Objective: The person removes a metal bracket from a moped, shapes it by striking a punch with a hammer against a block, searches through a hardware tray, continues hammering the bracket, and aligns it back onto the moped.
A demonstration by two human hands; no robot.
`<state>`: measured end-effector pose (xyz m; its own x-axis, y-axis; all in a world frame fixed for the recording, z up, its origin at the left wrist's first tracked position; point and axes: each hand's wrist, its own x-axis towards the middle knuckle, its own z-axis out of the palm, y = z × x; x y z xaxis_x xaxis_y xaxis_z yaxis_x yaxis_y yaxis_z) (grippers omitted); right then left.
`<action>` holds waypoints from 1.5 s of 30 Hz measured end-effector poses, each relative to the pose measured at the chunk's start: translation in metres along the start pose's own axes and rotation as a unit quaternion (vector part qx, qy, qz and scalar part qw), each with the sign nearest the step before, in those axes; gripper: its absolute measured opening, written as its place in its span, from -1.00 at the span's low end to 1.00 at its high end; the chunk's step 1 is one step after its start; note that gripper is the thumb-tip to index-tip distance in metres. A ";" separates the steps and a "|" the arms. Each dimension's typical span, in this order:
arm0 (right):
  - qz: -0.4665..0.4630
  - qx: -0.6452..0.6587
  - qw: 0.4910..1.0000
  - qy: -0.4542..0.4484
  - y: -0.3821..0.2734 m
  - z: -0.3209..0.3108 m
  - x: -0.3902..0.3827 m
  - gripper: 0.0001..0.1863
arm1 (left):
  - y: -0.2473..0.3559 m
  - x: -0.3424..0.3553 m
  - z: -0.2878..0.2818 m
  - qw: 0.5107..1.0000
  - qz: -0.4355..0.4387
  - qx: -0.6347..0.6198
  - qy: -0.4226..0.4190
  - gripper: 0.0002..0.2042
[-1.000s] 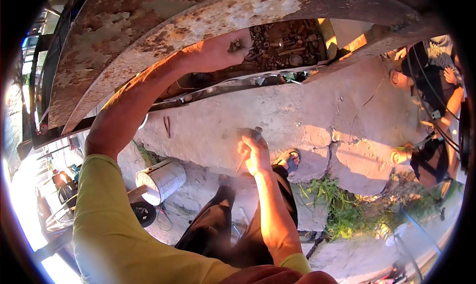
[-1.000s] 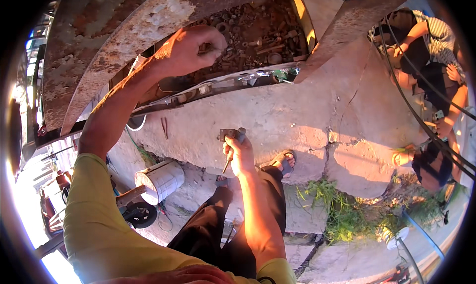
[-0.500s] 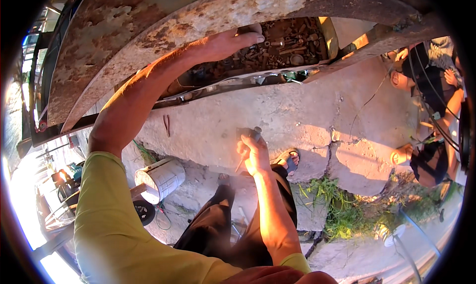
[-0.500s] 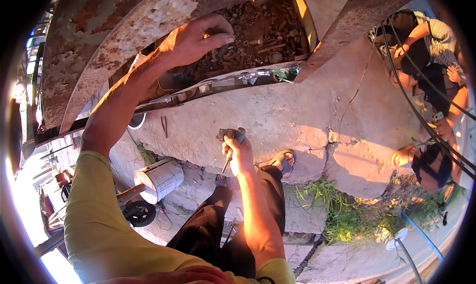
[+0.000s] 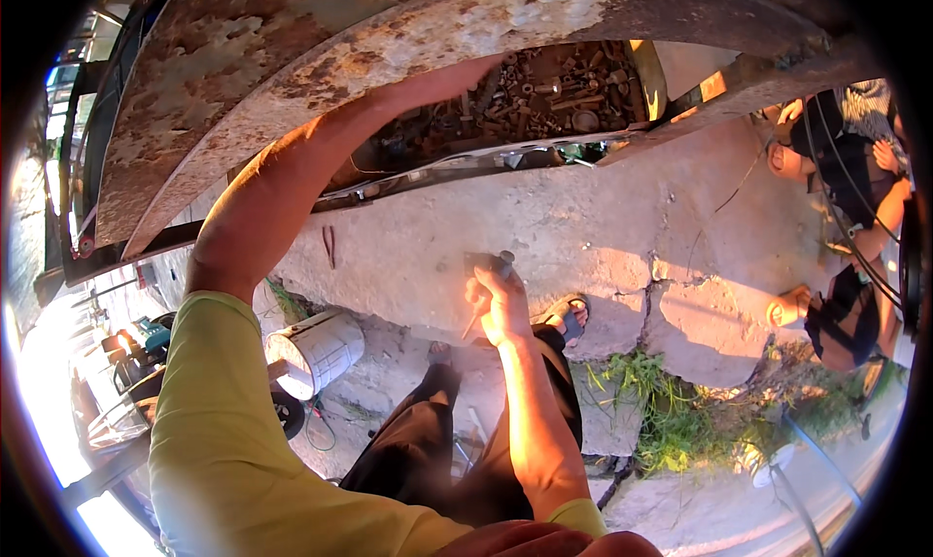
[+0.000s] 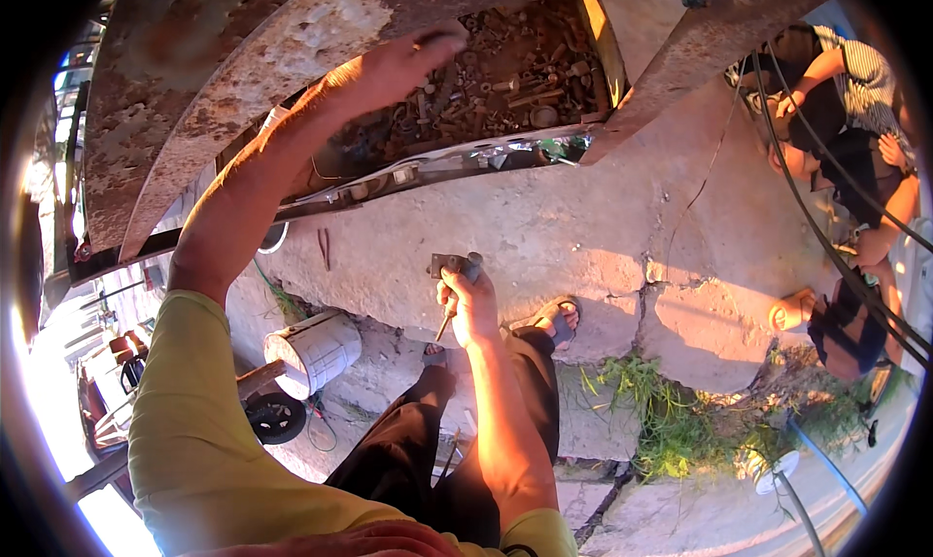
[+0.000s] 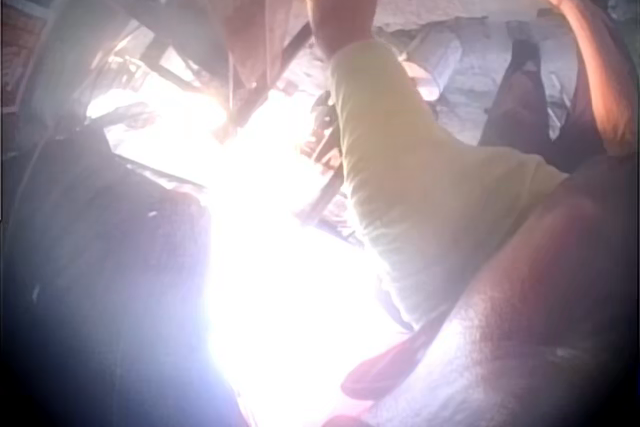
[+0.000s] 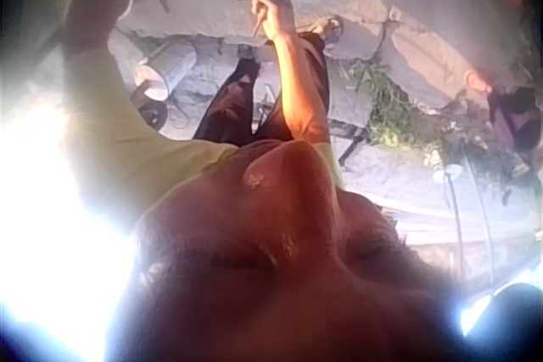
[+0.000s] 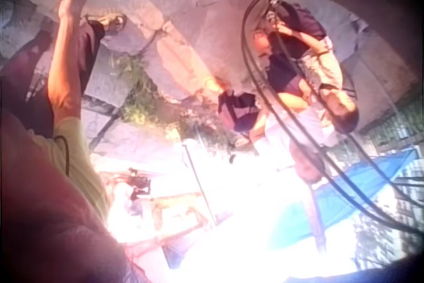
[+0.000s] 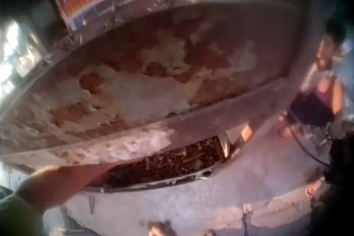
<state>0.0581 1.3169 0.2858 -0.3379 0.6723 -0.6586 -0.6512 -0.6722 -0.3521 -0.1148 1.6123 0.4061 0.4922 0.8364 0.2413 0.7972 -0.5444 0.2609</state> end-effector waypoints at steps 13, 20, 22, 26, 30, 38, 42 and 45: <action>0.009 0.004 1.000 0.014 0.006 0.000 0.000 -0.90 | -0.035 -0.010 0.032 0.980 -0.159 -0.088 -0.083 -0.61; 0.015 -0.001 1.000 0.011 0.005 0.005 -0.001 -0.90 | 0.034 -0.006 -0.007 0.994 0.049 -0.089 -0.036 -0.79; 0.012 0.002 1.000 0.014 0.004 0.003 -0.002 -0.90 | 0.038 -0.013 -0.011 0.992 0.079 -0.084 -0.045 -0.82; 0.008 0.000 1.000 0.017 0.002 0.001 -0.003 -0.90 | 0.037 -0.020 -0.024 0.989 0.047 -0.039 -0.135 -0.84; 0.013 0.002 1.000 0.021 -0.004 0.009 -0.008 -0.90 | 0.036 -0.024 -0.021 0.990 -0.034 -0.048 -0.130 -0.86; 0.016 -0.004 1.000 0.024 -0.002 0.002 -0.007 -0.91 | 0.025 -0.027 -0.014 0.994 -0.076 -0.042 -0.073 -0.82; 0.018 -0.004 0.999 0.037 -0.004 0.000 -0.009 -0.91 | 0.013 -0.002 0.003 0.992 -0.109 -0.048 -0.032 -0.71; 0.033 -0.014 0.999 0.007 0.001 0.016 -0.008 -0.90 | -0.060 0.007 0.031 0.986 -0.099 0.005 -0.131 -0.68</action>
<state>0.0495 1.3156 0.3013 -0.3705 0.6221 -0.6897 -0.6089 -0.7234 -0.3255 -0.1481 1.6530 0.3633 0.3994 0.9146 -0.0628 0.8893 -0.3698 0.2691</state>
